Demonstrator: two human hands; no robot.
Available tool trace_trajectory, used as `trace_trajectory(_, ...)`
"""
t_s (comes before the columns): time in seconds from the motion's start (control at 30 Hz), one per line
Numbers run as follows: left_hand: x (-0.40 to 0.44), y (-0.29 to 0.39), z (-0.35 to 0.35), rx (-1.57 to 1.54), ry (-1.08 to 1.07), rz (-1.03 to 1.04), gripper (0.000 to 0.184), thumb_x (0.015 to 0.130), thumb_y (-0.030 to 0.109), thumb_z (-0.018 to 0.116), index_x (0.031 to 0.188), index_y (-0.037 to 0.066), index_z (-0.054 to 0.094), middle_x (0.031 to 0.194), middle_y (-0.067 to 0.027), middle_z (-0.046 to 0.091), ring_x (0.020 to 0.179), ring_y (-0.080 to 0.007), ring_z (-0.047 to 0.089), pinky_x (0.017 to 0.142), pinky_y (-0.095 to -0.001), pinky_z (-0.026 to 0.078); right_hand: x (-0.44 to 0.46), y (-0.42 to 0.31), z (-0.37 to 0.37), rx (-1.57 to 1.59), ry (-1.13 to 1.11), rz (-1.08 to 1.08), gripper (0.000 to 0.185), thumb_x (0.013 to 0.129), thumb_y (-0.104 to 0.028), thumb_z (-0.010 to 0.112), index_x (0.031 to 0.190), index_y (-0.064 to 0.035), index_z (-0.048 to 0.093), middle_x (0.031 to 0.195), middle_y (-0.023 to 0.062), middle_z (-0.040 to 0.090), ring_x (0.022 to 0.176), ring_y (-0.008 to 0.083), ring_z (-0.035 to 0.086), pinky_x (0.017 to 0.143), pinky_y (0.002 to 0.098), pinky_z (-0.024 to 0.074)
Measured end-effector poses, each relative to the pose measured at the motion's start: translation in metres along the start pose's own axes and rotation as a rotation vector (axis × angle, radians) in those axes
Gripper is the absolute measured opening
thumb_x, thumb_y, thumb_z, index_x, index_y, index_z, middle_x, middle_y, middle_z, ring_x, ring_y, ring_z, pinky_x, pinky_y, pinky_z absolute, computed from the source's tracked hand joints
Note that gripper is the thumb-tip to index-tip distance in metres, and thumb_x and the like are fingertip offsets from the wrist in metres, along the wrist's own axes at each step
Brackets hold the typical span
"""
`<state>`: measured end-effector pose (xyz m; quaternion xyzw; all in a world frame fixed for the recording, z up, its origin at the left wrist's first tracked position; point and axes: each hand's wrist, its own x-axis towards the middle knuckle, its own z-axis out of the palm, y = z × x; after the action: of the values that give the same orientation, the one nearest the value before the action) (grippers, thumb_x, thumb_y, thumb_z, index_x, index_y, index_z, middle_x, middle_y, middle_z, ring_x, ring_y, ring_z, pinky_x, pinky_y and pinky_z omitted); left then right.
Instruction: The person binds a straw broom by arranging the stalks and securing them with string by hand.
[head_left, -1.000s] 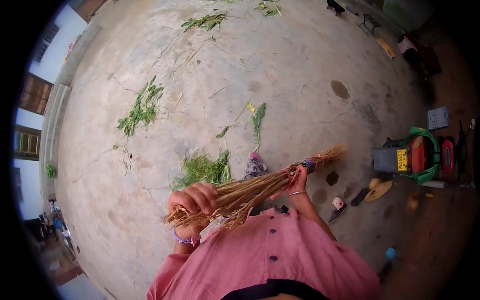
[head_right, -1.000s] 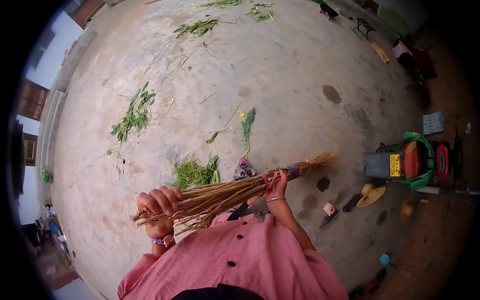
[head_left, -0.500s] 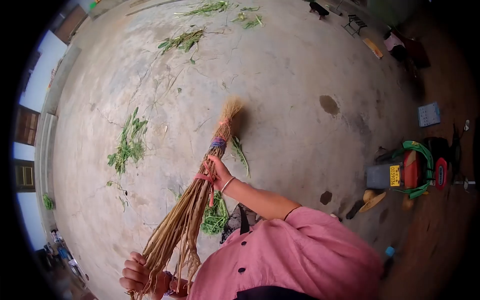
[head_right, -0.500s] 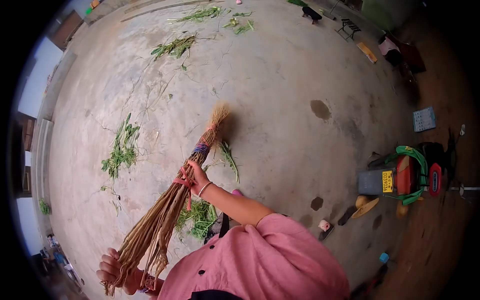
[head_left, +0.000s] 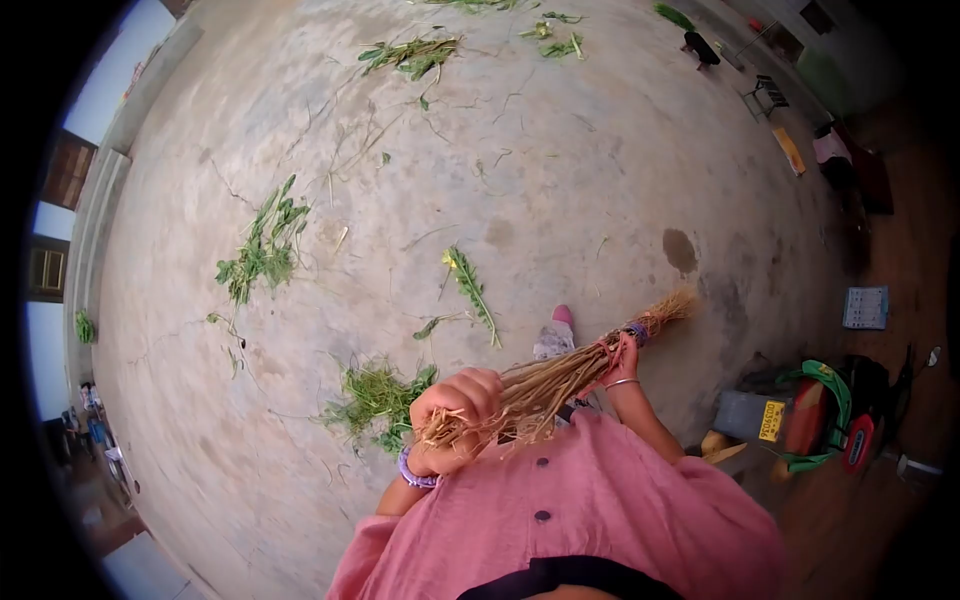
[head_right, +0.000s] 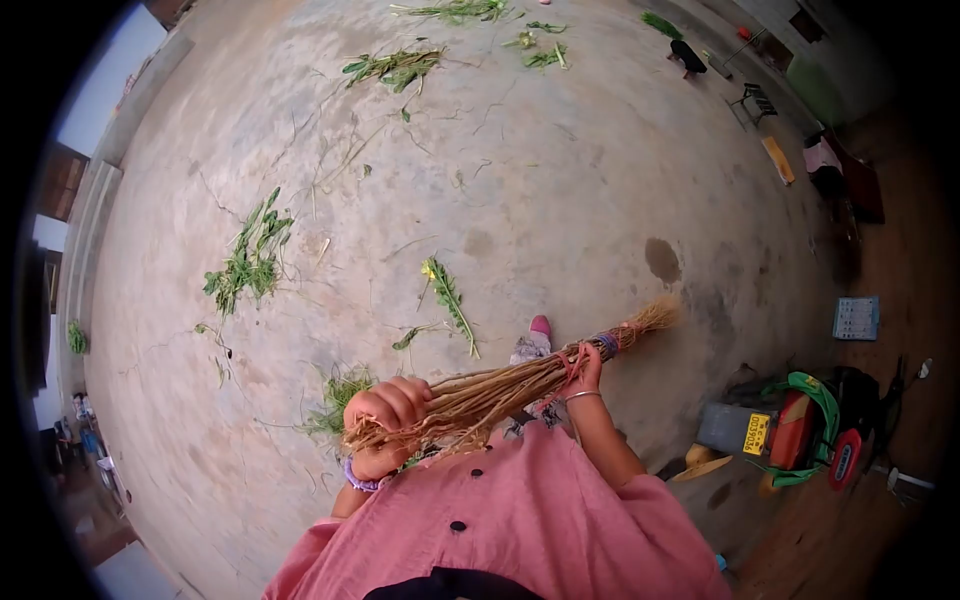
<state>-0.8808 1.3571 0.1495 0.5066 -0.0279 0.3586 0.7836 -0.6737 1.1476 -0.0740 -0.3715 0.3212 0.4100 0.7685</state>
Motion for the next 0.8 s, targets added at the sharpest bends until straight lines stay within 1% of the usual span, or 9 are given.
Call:
trace_trajectory(0.1, 0.039, -0.039, 0.028, 0.112, 0.104, -0.043, 0.022, 0.070, 0.013, 0.065, 0.079, 0.007, 0.046, 0.072, -0.0060, 0.051, 0.071, -0.0217, 0.049, 0.075, -0.0406, 0.040, 0.042, -0.042, 0.011, -0.006, -0.002, 0.081, 0.020, 0.071, -0.031, 0.050, 0.071, -0.0116, 0.054, 0.072, 0.0081, 0.056, 0.067, 0.0284, 0.058, 0.064, 0.0452, 0.0501)
trace_trajectory(0.2, 0.074, -0.037, 0.066, 0.260, 0.358, 0.130, 0.023, 0.071, 0.007, 0.064, 0.073, 0.009, 0.041, 0.067, -0.0041, 0.048, 0.066, -0.0194, 0.046, 0.071, -0.0393, 0.040, 0.092, -0.047, 0.054, -0.064, -0.035, 0.229, 0.026, 0.073, -0.034, 0.051, 0.078, -0.0083, 0.051, 0.076, 0.0092, 0.055, 0.068, 0.0284, 0.058, 0.065, 0.0437, 0.0504)
trace_trajectory(0.23, 0.080, -0.032, 0.077, 0.350, 0.464, 0.142, 0.026, 0.071, 0.006, 0.063, 0.073, 0.011, 0.037, 0.064, 0.0004, 0.036, 0.064, -0.0158, 0.035, 0.069, -0.0344, 0.035, 0.084, -0.050, 0.092, -0.059, -0.085, 0.247, 0.029, 0.075, -0.035, 0.051, 0.081, -0.0074, 0.051, 0.075, 0.0105, 0.055, 0.069, 0.0291, 0.058, 0.065, 0.0438, 0.0504)
trace_trajectory(0.3, 0.092, -0.018, 0.096, 0.469, 0.532, 0.265, 0.031, 0.064, 0.003, 0.063, 0.072, 0.013, 0.034, 0.065, 0.0015, 0.032, 0.065, -0.0146, 0.032, 0.069, -0.0337, 0.033, 0.100, -0.050, 0.142, -0.021, -0.227, 0.428, 0.030, 0.077, -0.035, 0.050, 0.083, -0.0055, 0.051, 0.076, 0.0105, 0.053, 0.070, 0.0302, 0.058, 0.067, 0.0446, 0.0506)
trace_trajectory(0.37, 0.101, -0.021, 0.120, 0.532, 0.675, 0.418, 0.026, 0.071, 0.009, 0.057, 0.069, 0.014, 0.031, 0.063, 0.0021, 0.028, 0.063, -0.0135, 0.030, 0.069, -0.0327, 0.032, 0.097, -0.062, 0.194, -0.032, -0.296, 0.466, 0.027, 0.080, -0.030, 0.049, 0.086, -0.0036, 0.050, 0.079, 0.0095, 0.054, 0.071, 0.0282, 0.057, 0.067, 0.0417, 0.0544)
trace_trajectory(0.43, 0.107, -0.024, 0.124, 0.605, 0.545, 0.491, 0.022, 0.073, 0.009, 0.051, 0.068, 0.014, 0.030, 0.063, 0.0027, 0.028, 0.063, -0.0124, 0.030, 0.069, -0.0317, 0.031, 0.103, -0.077, 0.224, -0.090, -0.380, 0.440, 0.027, 0.078, -0.034, 0.055, 0.085, -0.0091, 0.047, 0.082, 0.0066, 0.051, 0.066, 0.0306, 0.061, 0.067, 0.0468, 0.0513)
trace_trajectory(0.63, 0.179, -0.038, 0.119, 0.523, 0.462, 0.605, 0.022, 0.072, 0.005, 0.051, 0.066, 0.015, 0.033, 0.057, 0.0042, 0.031, 0.057, -0.0106, 0.034, 0.063, -0.0300, 0.033, 0.112, -0.157, 0.248, -0.025, -0.450, 0.358, 0.028, 0.080, -0.037, 0.052, 0.086, -0.0096, 0.050, 0.077, 0.0060, 0.053, 0.074, 0.0302, 0.061, 0.070, 0.0458, 0.0500)
trace_trajectory(0.7, 0.209, -0.064, 0.112, 0.433, 0.438, 0.478, 0.021, 0.074, 0.006, 0.053, 0.067, 0.015, 0.035, 0.058, 0.0028, 0.033, 0.057, -0.0118, 0.035, 0.063, -0.0309, 0.034, 0.134, -0.192, 0.221, 0.015, -0.384, 0.304, 0.025, 0.080, -0.030, 0.054, 0.088, -0.0068, 0.049, 0.081, 0.0079, 0.056, 0.075, 0.0243, 0.057, 0.070, 0.0425, 0.0520)
trace_trajectory(0.8, 0.246, -0.123, 0.114, 0.154, 0.408, 0.274, 0.028, 0.076, 0.013, 0.064, 0.065, 0.012, 0.038, 0.059, -0.0004, 0.043, 0.058, -0.0165, 0.042, 0.066, -0.0353, 0.038, 0.150, -0.253, 0.181, -0.017, -0.167, 0.134, 0.026, 0.077, -0.039, 0.052, 0.080, -0.0128, 0.052, 0.075, 0.0058, 0.057, 0.068, 0.0261, 0.058, 0.067, 0.0423, 0.0491)
